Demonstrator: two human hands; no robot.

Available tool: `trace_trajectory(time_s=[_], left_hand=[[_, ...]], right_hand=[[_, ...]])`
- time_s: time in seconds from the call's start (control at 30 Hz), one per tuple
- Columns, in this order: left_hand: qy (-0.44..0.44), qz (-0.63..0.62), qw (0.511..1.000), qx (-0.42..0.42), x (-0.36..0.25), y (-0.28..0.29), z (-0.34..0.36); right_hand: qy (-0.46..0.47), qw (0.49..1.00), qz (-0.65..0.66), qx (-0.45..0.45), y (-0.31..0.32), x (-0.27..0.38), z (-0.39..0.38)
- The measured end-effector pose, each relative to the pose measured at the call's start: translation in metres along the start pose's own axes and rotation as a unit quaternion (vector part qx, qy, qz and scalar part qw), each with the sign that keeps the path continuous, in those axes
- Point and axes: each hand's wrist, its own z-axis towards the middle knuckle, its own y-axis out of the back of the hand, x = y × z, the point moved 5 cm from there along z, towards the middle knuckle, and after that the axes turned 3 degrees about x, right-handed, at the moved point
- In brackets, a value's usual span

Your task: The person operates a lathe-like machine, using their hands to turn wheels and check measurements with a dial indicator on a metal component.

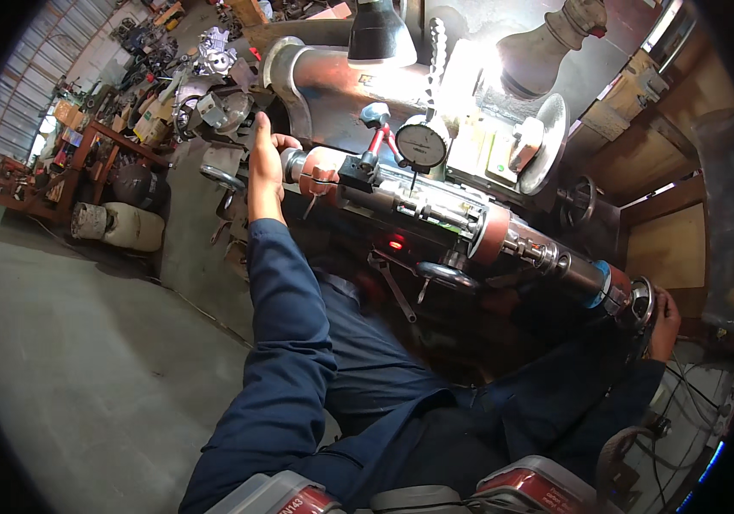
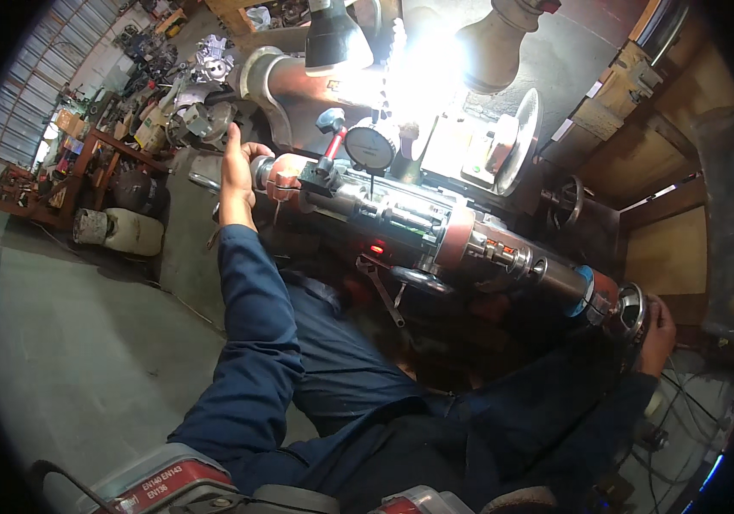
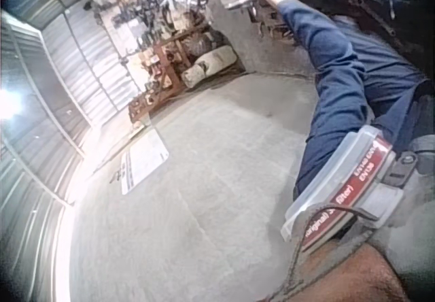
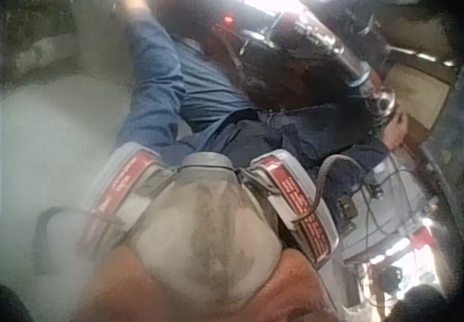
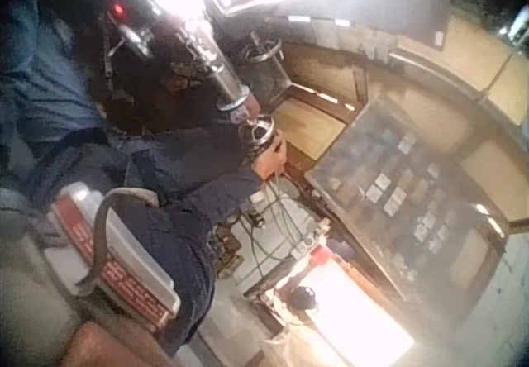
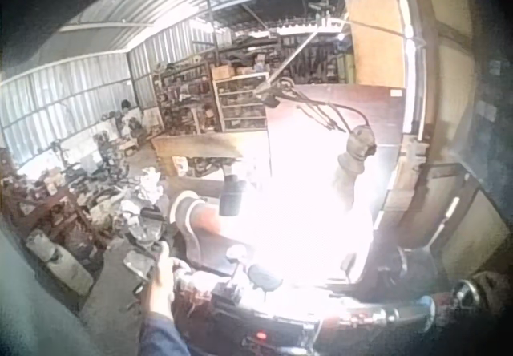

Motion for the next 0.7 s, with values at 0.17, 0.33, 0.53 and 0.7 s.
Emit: trace_trajectory(time_s=[0.17,0.33,0.53,0.7], left_hand=[[-0.023,0.104,0.994,-0.026,-0.002,-0.004,0.003],[0.028,0.250,0.966,0.056,0.005,-0.004,0.010],[-0.073,0.370,0.920,0.107,-0.007,-0.007,0.006],[-0.212,0.386,0.886,0.143,-0.010,-0.017,0.000]], right_hand=[[-0.023,0.998,0.042,0.037,-0.019,-0.037,0.028],[-0.100,0.969,0.181,0.132,-0.038,-0.034,0.024],[0.034,0.977,-0.172,0.119,-0.023,-0.019,0.023],[0.125,0.947,-0.193,-0.225,-0.027,0.168,-0.042]])
